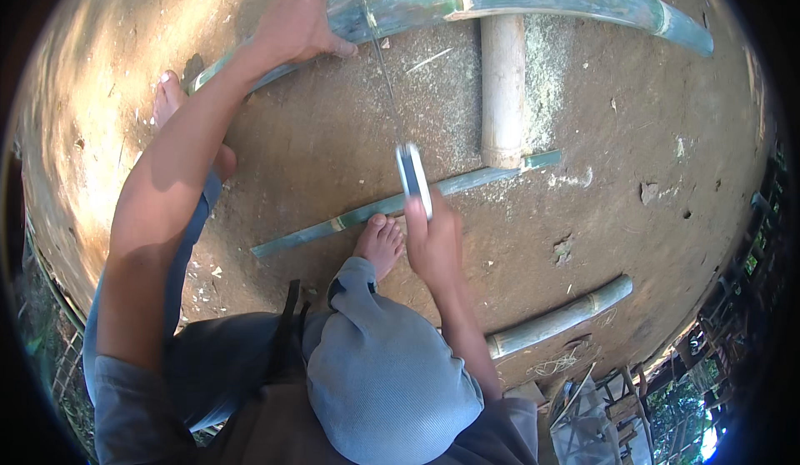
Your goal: The person sits on the ground and uses a hand saw to cut a long green bamboo pole into smaller sections. The bamboo is supported by a wooden log placed underneath it. The person repeatedly saws through the bamboo, creating multiple cut pieces that are left on the ground.
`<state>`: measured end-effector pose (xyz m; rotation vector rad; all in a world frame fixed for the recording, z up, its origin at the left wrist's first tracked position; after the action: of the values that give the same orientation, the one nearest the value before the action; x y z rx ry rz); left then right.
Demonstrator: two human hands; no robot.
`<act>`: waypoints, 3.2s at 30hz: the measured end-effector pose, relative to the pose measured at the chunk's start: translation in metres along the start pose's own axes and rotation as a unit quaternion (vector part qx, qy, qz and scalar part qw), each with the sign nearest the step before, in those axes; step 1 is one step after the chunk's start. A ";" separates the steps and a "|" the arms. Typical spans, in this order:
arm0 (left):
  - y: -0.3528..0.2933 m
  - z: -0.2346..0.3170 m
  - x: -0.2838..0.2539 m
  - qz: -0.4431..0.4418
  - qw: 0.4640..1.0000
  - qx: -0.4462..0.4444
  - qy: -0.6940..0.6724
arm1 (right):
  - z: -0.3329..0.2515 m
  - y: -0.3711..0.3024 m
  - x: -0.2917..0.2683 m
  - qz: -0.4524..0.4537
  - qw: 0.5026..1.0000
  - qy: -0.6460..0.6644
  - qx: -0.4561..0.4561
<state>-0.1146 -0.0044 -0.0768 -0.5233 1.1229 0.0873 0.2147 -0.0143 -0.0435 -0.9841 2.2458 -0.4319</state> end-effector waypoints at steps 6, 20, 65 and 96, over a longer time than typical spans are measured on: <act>-0.005 0.017 -0.007 0.018 1.000 0.007 0.005 | -0.006 0.076 0.021 -0.009 0.999 -0.044 0.011; -0.019 0.025 -0.011 0.186 0.980 0.042 0.057 | -0.063 0.104 0.025 0.006 0.999 -0.041 0.009; -0.016 0.017 -0.023 0.166 0.985 0.024 0.046 | -0.080 0.116 0.023 -0.021 0.999 -0.032 0.002; -0.013 0.021 0.001 -0.005 0.999 0.004 -0.037 | -0.032 0.051 0.004 -0.051 0.996 0.061 0.040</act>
<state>-0.0923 -0.0068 -0.0664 -0.5140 1.0472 0.0938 0.1644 0.0177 -0.0480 -1.0592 2.2745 -0.6372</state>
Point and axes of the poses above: each hand's wrist, its own y-axis towards the middle knuckle, its own x-axis out of the palm, z = x × y, the point moved 10 cm from there along y, towards the middle knuckle, and after that the axes turned 11 degrees about x, right-handed, at the moved point
